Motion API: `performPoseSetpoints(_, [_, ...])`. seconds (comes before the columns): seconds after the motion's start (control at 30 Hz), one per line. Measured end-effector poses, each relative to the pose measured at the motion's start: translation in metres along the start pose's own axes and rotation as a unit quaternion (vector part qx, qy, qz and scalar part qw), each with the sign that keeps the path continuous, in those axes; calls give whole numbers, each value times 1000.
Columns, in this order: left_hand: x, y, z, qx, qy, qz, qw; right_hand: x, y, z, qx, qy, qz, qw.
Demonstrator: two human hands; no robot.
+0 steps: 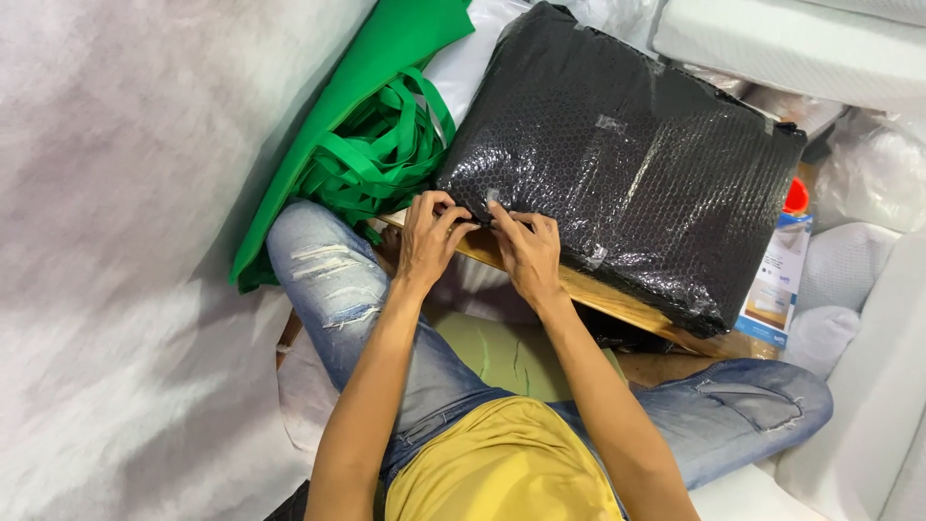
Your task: The person removes a black bubble-wrapped package from a wooden board, places a white foam pad on the board, and wipes the foam with an orange cloth. The person then uses a lint roller to roll over the foam surface.
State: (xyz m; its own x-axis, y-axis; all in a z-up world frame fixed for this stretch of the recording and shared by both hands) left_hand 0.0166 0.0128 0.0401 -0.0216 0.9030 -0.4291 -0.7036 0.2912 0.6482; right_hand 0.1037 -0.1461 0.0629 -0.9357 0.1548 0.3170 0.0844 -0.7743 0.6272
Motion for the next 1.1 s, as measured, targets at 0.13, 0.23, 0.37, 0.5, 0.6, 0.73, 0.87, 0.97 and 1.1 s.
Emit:
performPoseSetpoints(0.13, [14,-8,-17,20,57,3,998,-3,-1,-3,-1,-17,18,1000])
performPoseSetpoints(0.23, [25,-22,-27,56,88,10,994,-2,-1,-3,-1,-21,15,1000])
performPoseSetpoints(0.37, [27,-33,-28,77,84,28,993,-2,-2,-3,-1,-27,6,1000])
performPoseSetpoints(0.5, [22,-30,-23,74,68,56,993,-4,-5,-6,-4,-30,-2,1000])
performPoseSetpoints(0.6, [20,-27,-23,70,69,68,993,-2,-6,-5,-5,-33,-11,999])
performPoseSetpoints(0.73, [20,-31,-24,49,64,87,993,-1,-8,-2,-16,-48,-2,999])
performPoseSetpoints(0.87, [13,-21,-18,4,54,60,997,-7,-11,-6,-32,-80,17,996])
performPoseSetpoints(0.97, [5,-13,-12,-17,20,29,999,-9,-12,-7,-41,-88,27,995])
performPoseSetpoints(1.1, [-1,0,0,-33,3,-9,999,-6,-9,-5,-46,-99,43,993])
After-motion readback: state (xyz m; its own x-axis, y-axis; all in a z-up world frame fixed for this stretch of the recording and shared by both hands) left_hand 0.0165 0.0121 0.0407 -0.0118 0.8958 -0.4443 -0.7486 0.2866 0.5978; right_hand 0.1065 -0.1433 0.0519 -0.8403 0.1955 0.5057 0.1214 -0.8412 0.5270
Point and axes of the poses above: each hand's wrist, its own z-axis towards the middle knuckle, its own y-axis out of the back of the hand, x = y × z, the point moved 4 cm from there along z, towards the middle knuckle, and after that the axes turned 9 degrees about z, right-handed, at the moved point
